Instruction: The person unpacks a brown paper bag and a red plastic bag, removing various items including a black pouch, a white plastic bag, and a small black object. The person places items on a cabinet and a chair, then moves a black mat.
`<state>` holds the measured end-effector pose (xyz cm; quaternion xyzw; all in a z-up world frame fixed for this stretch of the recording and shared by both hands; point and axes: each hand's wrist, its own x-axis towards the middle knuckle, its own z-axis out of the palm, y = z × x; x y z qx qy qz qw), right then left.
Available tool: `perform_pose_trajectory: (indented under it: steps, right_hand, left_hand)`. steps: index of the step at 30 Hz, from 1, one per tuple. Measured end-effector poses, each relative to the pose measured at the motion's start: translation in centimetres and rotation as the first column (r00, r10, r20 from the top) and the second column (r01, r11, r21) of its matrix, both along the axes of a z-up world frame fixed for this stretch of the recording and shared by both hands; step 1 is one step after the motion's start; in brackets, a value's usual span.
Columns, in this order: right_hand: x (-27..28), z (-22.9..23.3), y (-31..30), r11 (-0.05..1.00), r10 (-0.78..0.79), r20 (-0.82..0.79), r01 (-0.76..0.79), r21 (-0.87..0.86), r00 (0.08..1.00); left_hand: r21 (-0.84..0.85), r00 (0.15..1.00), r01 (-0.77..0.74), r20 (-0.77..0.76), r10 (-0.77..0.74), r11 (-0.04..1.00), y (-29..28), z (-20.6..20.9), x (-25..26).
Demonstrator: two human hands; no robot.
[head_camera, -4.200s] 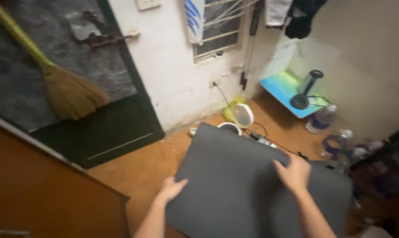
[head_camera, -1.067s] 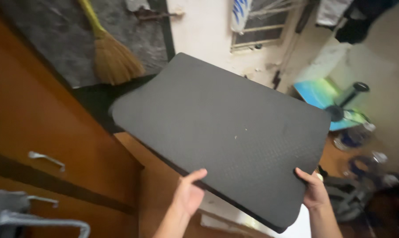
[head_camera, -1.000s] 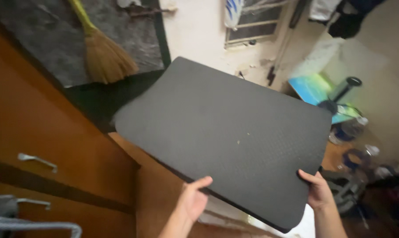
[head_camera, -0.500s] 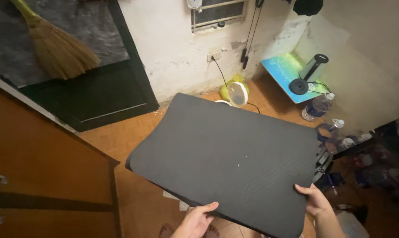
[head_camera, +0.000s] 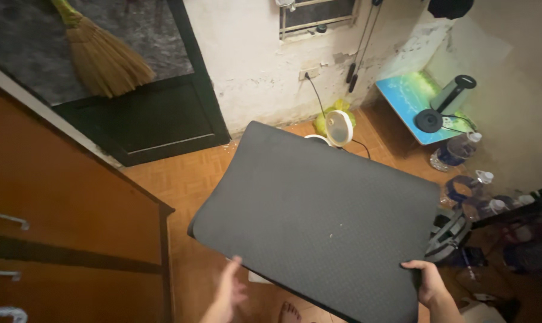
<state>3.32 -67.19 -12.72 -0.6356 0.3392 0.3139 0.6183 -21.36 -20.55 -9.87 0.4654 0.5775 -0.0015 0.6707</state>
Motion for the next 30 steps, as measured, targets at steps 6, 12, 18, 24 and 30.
perform_pose_trajectory:
  steps: [6, 12, 18, 24, 30]
  right_hand:
    - [0.3, 1.8, 1.2, 0.996, 0.049, -0.008, -0.050, -0.069, 0.999]
    - [0.3, 1.7, 1.6, 0.998, -0.010, -0.009, 0.010, -0.067, 1.000]
    - [0.9, 0.6, 0.1, 0.991, -0.058, 0.069, 0.066, -0.116, 0.996]
    - [3.3, 2.3, -2.9, 0.978, 0.018, 0.084, 0.000, -0.210, 0.996]
    - [5.0, 2.6, -2.6, 0.924, 0.154, -0.087, -0.175, -0.340, 0.984]
  left_hand:
    - [0.663, 0.962, 0.249, -0.255, -0.100, 0.706, 10.4, 4.5, 2.3]
    - [0.552, 0.930, 0.349, -0.102, -0.354, 0.757, 13.4, 6.9, 6.9]
    - [0.463, 0.954, 0.234, 0.059, -0.294, 0.855, 13.0, 9.5, 7.6]
    - [0.396, 0.891, 0.385, 0.077, -0.448, 0.834, 12.7, 11.9, 4.1]
    - [0.239, 0.871, 0.471, 0.029, -0.491, 0.849, 11.7, 8.4, 2.0]
